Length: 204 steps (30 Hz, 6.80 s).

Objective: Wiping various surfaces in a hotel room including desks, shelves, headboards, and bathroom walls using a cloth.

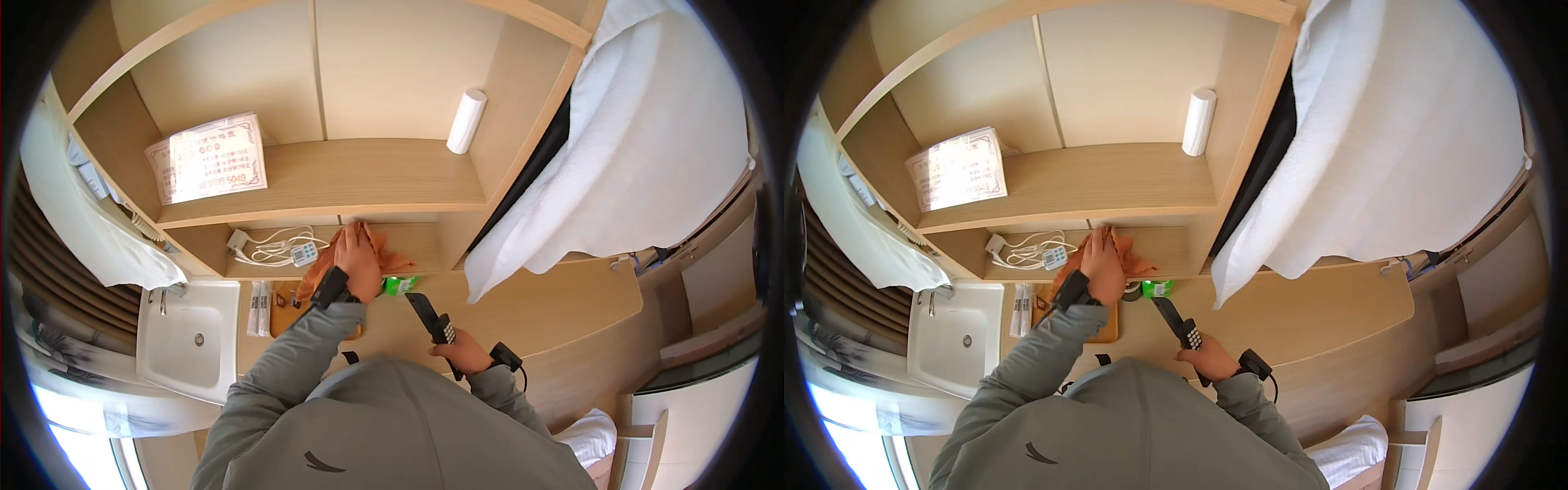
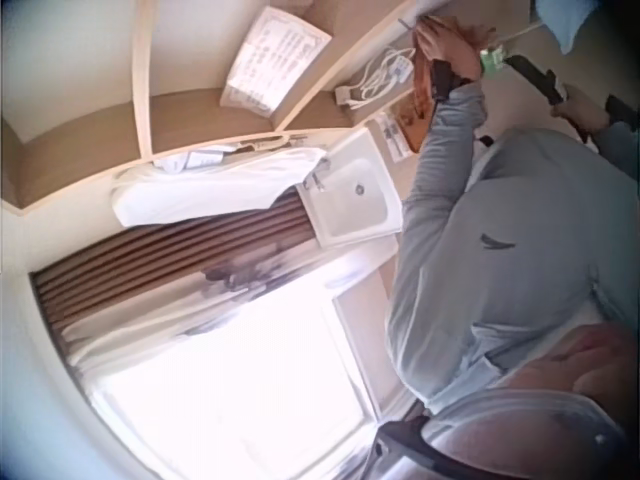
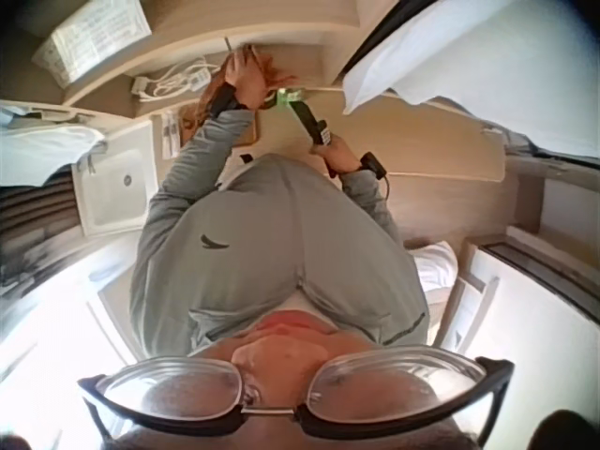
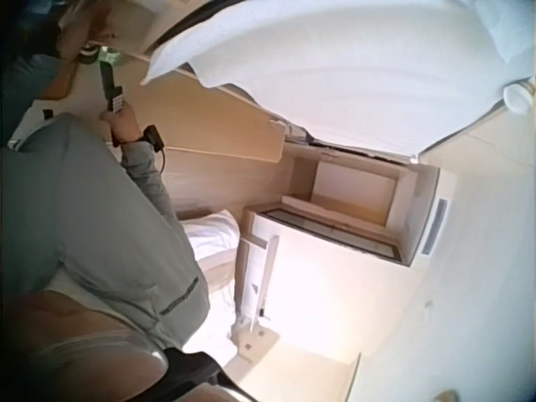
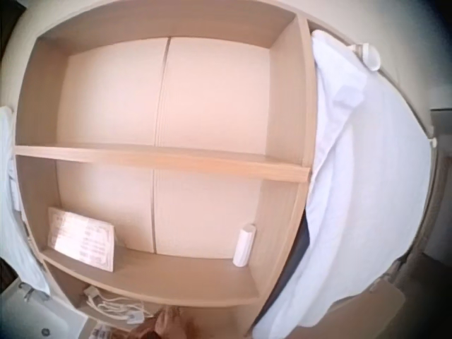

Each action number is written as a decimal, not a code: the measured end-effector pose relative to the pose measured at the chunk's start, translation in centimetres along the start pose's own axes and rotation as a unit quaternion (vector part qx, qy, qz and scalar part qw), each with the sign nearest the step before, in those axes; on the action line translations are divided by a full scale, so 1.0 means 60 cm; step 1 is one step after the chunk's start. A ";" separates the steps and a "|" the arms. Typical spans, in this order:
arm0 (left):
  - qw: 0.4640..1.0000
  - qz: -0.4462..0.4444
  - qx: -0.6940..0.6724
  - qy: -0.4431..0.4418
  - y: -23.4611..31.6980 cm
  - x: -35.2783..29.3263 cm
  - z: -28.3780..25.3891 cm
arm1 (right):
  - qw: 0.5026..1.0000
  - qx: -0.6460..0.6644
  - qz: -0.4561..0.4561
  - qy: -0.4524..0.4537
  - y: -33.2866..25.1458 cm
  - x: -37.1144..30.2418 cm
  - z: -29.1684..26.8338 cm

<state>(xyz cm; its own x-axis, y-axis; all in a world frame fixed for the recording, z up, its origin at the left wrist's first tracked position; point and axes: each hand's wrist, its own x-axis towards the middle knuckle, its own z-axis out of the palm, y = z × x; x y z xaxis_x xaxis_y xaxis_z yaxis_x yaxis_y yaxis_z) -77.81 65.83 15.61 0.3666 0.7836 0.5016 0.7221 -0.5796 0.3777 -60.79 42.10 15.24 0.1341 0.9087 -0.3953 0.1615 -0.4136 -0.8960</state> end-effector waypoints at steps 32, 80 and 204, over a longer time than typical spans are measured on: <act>0.920 0.173 -0.284 -0.209 0.036 -0.103 -0.065 | 0.971 0.233 -0.053 0.021 -0.075 -0.061 0.003; 0.914 -0.315 -0.246 -0.071 -0.326 -0.353 -0.198 | 0.706 -0.586 -0.362 0.164 -0.178 0.257 0.030; 0.539 0.311 -0.346 -0.703 2.410 -0.727 0.891 | 0.584 0.210 0.190 0.761 1.112 -1.435 -1.376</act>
<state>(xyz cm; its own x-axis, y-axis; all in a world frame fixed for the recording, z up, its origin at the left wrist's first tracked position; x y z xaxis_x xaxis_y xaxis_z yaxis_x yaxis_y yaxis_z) 42.02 -40.19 6.73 0.8444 -0.4960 -0.2022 -0.0100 -0.3920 0.9199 19.13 -68.36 6.19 0.8469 -0.4794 -0.2300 -0.3737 -0.2291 -0.8988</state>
